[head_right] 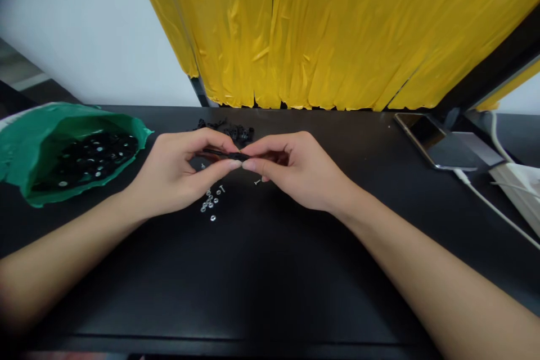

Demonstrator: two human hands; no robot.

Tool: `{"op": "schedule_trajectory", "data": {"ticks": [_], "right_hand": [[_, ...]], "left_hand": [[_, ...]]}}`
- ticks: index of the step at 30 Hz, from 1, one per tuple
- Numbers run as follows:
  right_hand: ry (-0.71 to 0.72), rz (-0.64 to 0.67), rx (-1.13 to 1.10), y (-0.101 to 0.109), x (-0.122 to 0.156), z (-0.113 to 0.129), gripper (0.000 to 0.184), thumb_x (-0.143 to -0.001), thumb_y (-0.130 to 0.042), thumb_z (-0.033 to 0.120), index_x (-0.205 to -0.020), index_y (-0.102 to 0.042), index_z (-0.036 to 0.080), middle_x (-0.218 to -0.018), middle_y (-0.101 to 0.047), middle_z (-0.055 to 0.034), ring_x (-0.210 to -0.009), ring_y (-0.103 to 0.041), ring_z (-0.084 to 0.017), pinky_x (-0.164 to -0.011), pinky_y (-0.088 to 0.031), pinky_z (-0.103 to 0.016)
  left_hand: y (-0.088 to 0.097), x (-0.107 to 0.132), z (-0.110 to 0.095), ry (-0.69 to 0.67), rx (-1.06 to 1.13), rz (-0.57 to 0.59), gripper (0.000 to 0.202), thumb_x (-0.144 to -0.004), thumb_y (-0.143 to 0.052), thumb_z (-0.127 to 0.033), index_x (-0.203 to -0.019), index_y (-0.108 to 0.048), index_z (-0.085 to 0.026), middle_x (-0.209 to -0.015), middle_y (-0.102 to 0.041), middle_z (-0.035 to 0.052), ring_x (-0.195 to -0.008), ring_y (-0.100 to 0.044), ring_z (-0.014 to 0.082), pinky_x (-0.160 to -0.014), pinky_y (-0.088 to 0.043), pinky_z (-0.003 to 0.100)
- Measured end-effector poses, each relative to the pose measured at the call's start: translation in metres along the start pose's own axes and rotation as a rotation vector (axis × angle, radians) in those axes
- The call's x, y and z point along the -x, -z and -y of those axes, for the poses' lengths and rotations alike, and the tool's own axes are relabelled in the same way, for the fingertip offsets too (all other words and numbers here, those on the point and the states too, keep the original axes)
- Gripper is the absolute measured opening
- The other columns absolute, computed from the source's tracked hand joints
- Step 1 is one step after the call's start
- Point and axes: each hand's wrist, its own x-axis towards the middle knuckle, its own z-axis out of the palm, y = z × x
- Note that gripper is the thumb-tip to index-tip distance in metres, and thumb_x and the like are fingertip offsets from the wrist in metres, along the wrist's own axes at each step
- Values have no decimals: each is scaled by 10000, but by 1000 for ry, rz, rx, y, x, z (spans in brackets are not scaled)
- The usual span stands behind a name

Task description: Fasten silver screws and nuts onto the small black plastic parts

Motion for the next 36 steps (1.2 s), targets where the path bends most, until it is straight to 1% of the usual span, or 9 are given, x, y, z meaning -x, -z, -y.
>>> {"op": "schedule_trajectory", "data": {"ticks": [4, 7, 12, 17, 20, 24, 29, 32, 36], "right_hand": [[155, -59, 201, -3, 2, -1, 160, -944, -779, 232, -1080, -857, 264, -963, -833, 7, -783, -722, -137, -711, -561, -258], [264, -96, 390, -4, 4, -1, 170, -973, -741, 224, -1109, -842, 244, -1007, -837, -10, -821, -742, -161, -707, -551, -278], [407, -94, 605, -4, 5, -1, 218, -1030, -639, 188, -1152, -808, 253, -1070, -832, -27, -918, -770, -186, -826, -576, -311], [398, -134, 685, -8, 7, -3, 251, -1070, -569, 233, -1213, -771, 275, -1135, -814, -48, -976, -762, -219, -876, -587, -368], [418, -158, 708, -10, 8, -7, 249, -1072, -559, 222, -1213, -760, 265, -1142, -809, -54, -992, -759, -220, -888, -587, -369], [466, -194, 744, -11, 8, -10, 228, -1062, -567, 188, -1177, -761, 220, -1111, -813, -71, -974, -760, -212, -878, -586, -352], [478, -178, 740, -11, 9, -8, 242, -1050, -570, 162, -1154, -775, 239, -1102, -822, -58, -962, -767, -214, -842, -585, -353], [440, -150, 680, -10, 7, -5, 236, -1042, -586, 167, -1109, -793, 258, -1068, -829, -38, -910, -767, -209, -792, -574, -347], [286, -132, 599, -1, 3, -3, 163, -1040, -648, 310, -1020, -797, 245, -960, -821, -33, -827, -746, -206, -745, -544, -344]], "left_hand": [[0, 0, -2, -10, -35, -40, 120, -944, -760, -251, -1006, -728, -153, -917, -788, -17, -752, -736, 81, -648, -567, 132], [0, 1, -1, -37, -76, -56, 111, -948, -748, -230, -1026, -736, -152, -935, -798, -11, -754, -739, 85, -647, -570, 142], [-3, 3, 0, -26, -86, -74, 107, -965, -730, -255, -1037, -749, -178, -947, -819, -8, -785, -774, 114, -712, -618, 190], [-6, 6, -3, 39, -60, -104, 156, -980, -709, -285, -1112, -754, -214, -1041, -837, 15, -852, -805, 160, -797, -667, 265], [-6, 6, -4, 11, -66, -99, 214, -981, -706, -257, -1186, -750, -211, -1097, -835, 34, -885, -806, 164, -802, -671, 270], [-4, 5, -4, -25, -57, -55, 216, -977, -712, -212, -1189, -751, -212, -1082, -828, 32, -832, -797, 139, -802, -669, 265], [-2, 4, -5, -27, -107, -50, 180, -971, -752, -286, -1143, -767, -236, -1097, -838, 18, -911, -810, 172, -826, -653, 284], [-1, 3, -7, -42, -126, -50, 111, -979, -742, -286, -1078, -773, -247, -1060, -845, -9, -912, -810, 171, -802, -632, 269], [4, 2, -7, -8, -138, -27, 101, -983, -729, -321, -1051, -767, -256, -1007, -843, -13, -787, -786, 158, -720, -608, 269]]}}
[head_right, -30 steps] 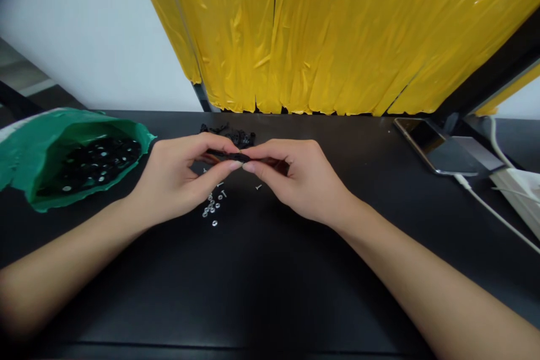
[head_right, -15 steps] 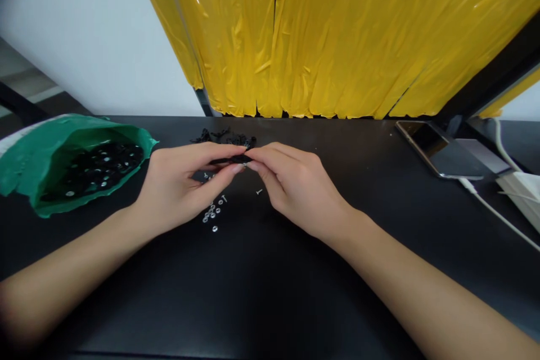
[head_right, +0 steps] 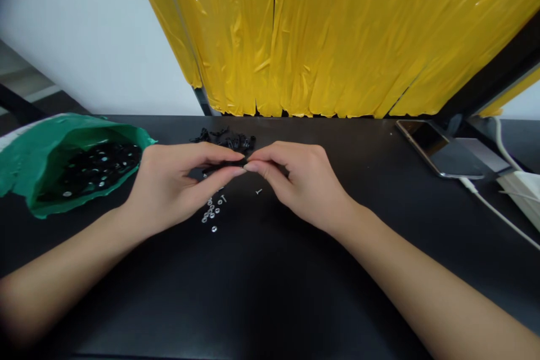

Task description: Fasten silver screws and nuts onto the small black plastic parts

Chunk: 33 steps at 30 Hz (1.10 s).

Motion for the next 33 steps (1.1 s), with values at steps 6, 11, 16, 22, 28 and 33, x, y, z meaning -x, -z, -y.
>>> {"op": "schedule_trajectory", "data": {"ticks": [6, 11, 16, 22, 28, 33], "right_hand": [[73, 412, 221, 6, 2, -20, 198, -1003, -702, 333, -1174, -797, 308, -1240, -732, -79, -1122, -658, -298, -959, -453, -490], [64, 427, 214, 0, 3, -20, 152, -1017, -664, 256, -1001, -811, 294, -1214, -720, -64, -1117, -619, -282, -952, -412, -487], [81, 443, 231, -3, 2, -13, 125, -1012, -610, 199, -1009, -731, 227, -1179, -724, -64, -1123, -618, -271, -964, -404, -471], [96, 363, 185, -3, 2, -14, 118, -946, -614, 127, -947, -696, 212, -931, -752, -25, -906, -670, -212, -1000, -414, -454], [60, 298, 88, -4, 1, -12, 189, -924, -610, 94, -1032, -707, 214, -926, -745, -8, -835, -690, -183, -938, -487, -397], [59, 232, -11, -5, 1, -10, 285, -1013, -517, 85, -1139, -743, 203, -1165, -730, -75, -1000, -709, -184, -897, -545, -323]], "left_hand": [[7, -1, 10, -10, -31, -3, 95, -971, -728, -287, -1049, -751, -237, -1035, -838, 3, -812, -780, 158, -708, -596, 263], [4, 1, 13, -113, -78, 46, 122, -996, -689, -270, -1109, -703, -226, -1016, -828, 2, -802, -781, 145, -747, -582, 244], [0, 5, 16, -166, -139, 111, 170, -1035, -639, -243, -1204, -636, -223, -1055, -808, 7, -770, -756, 118, -725, -540, 222], [-3, 7, 15, -86, -92, 158, 188, -1051, -587, -233, -1239, -587, -230, -1096, -770, 34, -868, -767, 166, -748, -561, 266], [-3, 5, 11, -77, -52, 102, 227, -1056, -580, -209, -1282, -586, -234, -1146, -768, 36, -932, -772, 164, -810, -598, 270], [-2, 3, 10, -108, 16, 73, 208, -1061, -561, -158, -1250, -629, -212, -1119, -760, 25, -1000, -742, 134, -934, -572, 245]]}}
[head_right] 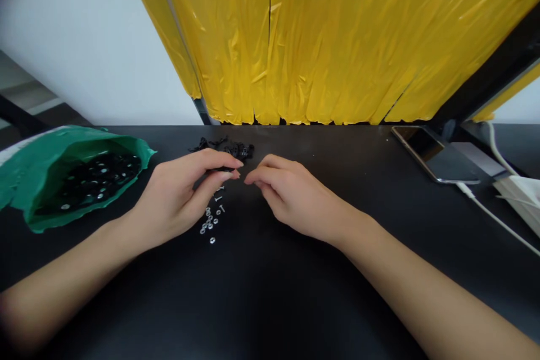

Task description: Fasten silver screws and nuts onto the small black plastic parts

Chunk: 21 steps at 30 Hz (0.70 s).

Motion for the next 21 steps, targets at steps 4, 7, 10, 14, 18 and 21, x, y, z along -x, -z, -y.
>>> {"op": "schedule_trajectory", "data": {"ticks": [4, 7, 10, 14, 18, 21], "right_hand": [[-100, -68, -92, 1, -3, 1, 232, -1017, -572, 114, -1063, -770, 225, -1077, -775, -43, -988, -723, -187, -900, -552, -334], [-251, -118, -207, 3, -5, 3, 147, -998, -648, 189, -1029, -785, 234, -1017, -799, -19, -934, -724, -192, -872, -553, -349], [-368, -190, -379, 5, -8, 5, 91, -961, -724, 273, -981, -802, 229, -946, -803, -11, -824, -712, -169, -793, -562, -322], [-414, -321, -553, 6, -10, 6, 109, -861, -846, 287, -935, -817, 212, -868, -796, -4, -757, -705, -136, -728, -576, -267], [-421, -411, -603, 6, -11, 6, 112, -846, -857, 238, -952, -833, 210, -853, -803, -7, -707, -698, -113, -674, -578, -234], [-427, -440, -613, 6, -10, 8, 151, -869, -844, 224, -1019, -844, 216, -911, -827, -17, -728, -718, -109, -699, -591, -228]], "left_hand": [[0, -1, -1, 72, 50, -18, 172, -1072, -536, -179, -1190, -653, -224, -1086, -775, 14, -941, -760, 127, -898, -585, 232], [-1, -2, -2, 157, 116, -22, 161, -1082, -529, -212, -1156, -670, -228, -1019, -789, -2, -875, -773, 122, -827, -596, 220], [-1, -3, -3, 193, 145, -9, 160, -1077, -563, -237, -1186, -680, -231, -1051, -803, 1, -912, -788, 131, -835, -598, 225], [-1, -3, -4, 213, 116, -25, 248, -1074, -582, -242, -1315, -640, -229, -1142, -804, 7, -1033, -783, 147, -937, -581, 248], [0, -4, -3, 176, 16, 19, 168, -1089, -546, -232, -1192, -679, -229, -1119, -796, -29, -985, -766, 112, -889, -542, 202], [-1, -3, 0, 162, -2, 66, 180, -1099, -522, -233, -1205, -667, -242, -1071, -787, -43, -902, -760, 98, -812, -526, 192]]}}
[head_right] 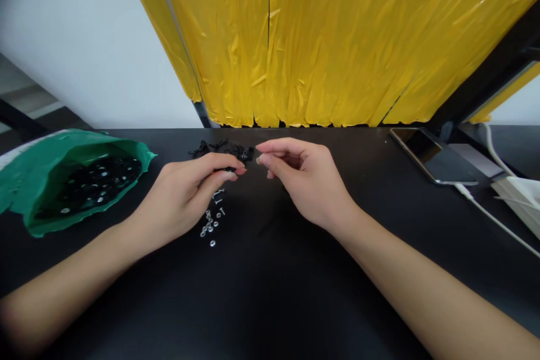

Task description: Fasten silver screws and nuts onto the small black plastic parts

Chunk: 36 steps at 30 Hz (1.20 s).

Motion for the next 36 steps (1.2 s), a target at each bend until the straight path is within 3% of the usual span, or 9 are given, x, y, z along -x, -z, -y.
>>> {"op": "schedule_trajectory", "data": {"ticks": [5, 8, 11, 15, 19, 24, 31, 36], "right_hand": [[-11, 19, -113, -3, 3, 5, 101, -906, -828, 233, -1003, -852, 220, -923, -839, -13, -732, -737, -93, -742, -605, -217], [-36, 94, -221, -5, 4, 6, 67, -885, -856, 236, -948, -845, 217, -917, -829, -2, -760, -745, -95, -771, -612, -216], [-99, 200, -262, -3, 5, 4, 93, -857, -889, 259, -921, -832, 222, -884, -798, 23, -783, -728, -85, -783, -594, -199], [-269, 339, -310, 3, 6, 2, 142, -820, -918, 288, -901, -818, 228, -867, -771, 28, -845, -698, -98, -823, -570, -215], [-482, 428, -261, 7, 5, 5, 211, -759, -944, 312, -872, -805, 201, -829, -741, 8, -809, -650, -110, -793, -541, -240], [-519, 517, -133, 13, 3, 10, 185, -763, -921, 302, -827, -806, 172, -772, -688, 5, -679, -545, -80, -605, -439, -199], [-471, 446, 19, 17, 0, 17, 193, -738, -934, 312, -773, -811, 167, -696, -682, 1, -659, -575, -96, -623, -489, -223], [-462, 380, -30, 13, 1, 12, 184, -705, -961, 244, -795, -809, 192, -766, -759, -5, -746, -673, -111, -716, -565, -222]], "left_hand": [[-1, 5, -1, -70, -60, 3, 193, -1101, -515, -226, -1229, -659, -236, -1072, -789, -29, -886, -765, 105, -813, -547, 198], [-1, 7, -5, -185, -77, 9, 199, -1077, -546, -167, -1237, -652, -221, -1182, -790, -8, -1009, -772, 124, -898, -570, 214], [-1, 7, -9, -280, -105, 40, 248, -1058, -528, -106, -1248, -646, -211, -1203, -790, 13, -1032, -774, 147, -879, -590, 241], [2, 4, -13, -394, -304, 81, 265, -1093, -443, -166, -1215, -669, -231, -1073, -801, 14, -820, -742, 155, -711, -552, 273], [3, 3, -19, -512, -534, 79, 200, -1051, -519, -135, -1082, -692, -232, -853, -748, -20, -637, -616, 161, -599, -468, 306], [-4, 3, -24, -596, -612, 26, 124, -984, -636, -128, -1019, -681, -239, -746, -675, -44, -606, -593, 166, -583, -451, 320], [-3, 3, -25, -622, -676, 60, 209, -985, -601, -77, -1034, -708, -249, -753, -676, -41, -617, -588, 143, -603, -429, 283], [-2, 2, -23, -623, -704, 54, 253, -990, -573, -53, -1014, -720, -257, -743, -676, -39, -603, -563, 146, -592, -413, 279]]}}
